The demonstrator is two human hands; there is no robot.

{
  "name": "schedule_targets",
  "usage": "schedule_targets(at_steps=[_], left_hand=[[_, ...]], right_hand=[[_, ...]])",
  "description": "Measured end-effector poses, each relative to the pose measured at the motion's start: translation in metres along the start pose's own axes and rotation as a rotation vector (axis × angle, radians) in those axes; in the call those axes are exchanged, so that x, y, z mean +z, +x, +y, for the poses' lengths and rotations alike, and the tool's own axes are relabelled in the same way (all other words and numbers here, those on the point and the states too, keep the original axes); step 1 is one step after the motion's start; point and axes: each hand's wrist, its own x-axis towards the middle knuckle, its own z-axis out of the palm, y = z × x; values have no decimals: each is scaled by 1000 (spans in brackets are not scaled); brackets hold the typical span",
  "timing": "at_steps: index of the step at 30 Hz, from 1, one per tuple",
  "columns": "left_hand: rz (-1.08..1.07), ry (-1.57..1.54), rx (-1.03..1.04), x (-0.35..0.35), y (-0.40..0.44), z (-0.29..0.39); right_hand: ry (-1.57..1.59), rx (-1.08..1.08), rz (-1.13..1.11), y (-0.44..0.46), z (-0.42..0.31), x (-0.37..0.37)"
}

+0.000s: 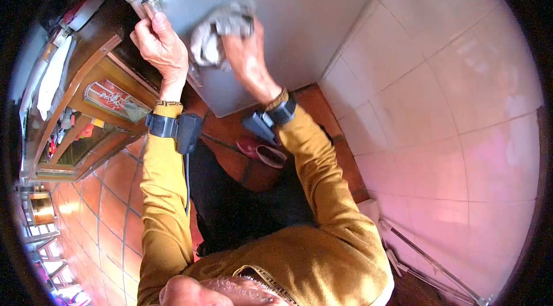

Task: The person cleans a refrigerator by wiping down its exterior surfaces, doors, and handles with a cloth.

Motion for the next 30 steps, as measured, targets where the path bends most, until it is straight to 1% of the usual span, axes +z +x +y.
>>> schedule_targets(at_steps=[2,4,5,7,10,12,14,15,17,20,21,23,25,26,29,30], left_hand=[[3,2,4,1,2,1],[35,-7,-19,2,2,4],[46,-10,-16,2,1,4],[40,-11,3,3,2,2],[12,13,5,1,-3,-3],[20,13,20,3,4,1],[37,-46,-57,3,2,8],[25,-20,-21,2,2,5],[23,-20,-12,2,0,5],[30,-14,-9,2,2,3],[33,-8,-19,2,0,2],[15,8,-8,1,1,2],[-2,17,10,-1,3,5],[7,21,-3,0,3,6],[19,31,-6,0,2,2],[22,34,-9,1,1,1]], right_hand=[[-245,-386,-53,32,-28,-3],[-416,-416,104,43,-40,8],[-423,-409,102,45,-34,8],[-680,-758,85,46,-13,8],[-726,-660,61,7,41,16],[-731,-593,-53,-30,84,6],[-743,-519,-45,-57,113,0],[-740,-523,-43,-60,114,-1],[-692,-469,-109,-59,114,-6],[-715,-480,-101,-36,86,-4],[-727,-581,-28,-19,69,1],[-718,-607,63,17,28,14],[-647,-788,175,53,-12,27],[-605,-827,165,67,-23,31],[-613,-821,168,54,-4,27],[-643,-773,99,37,16,20]])
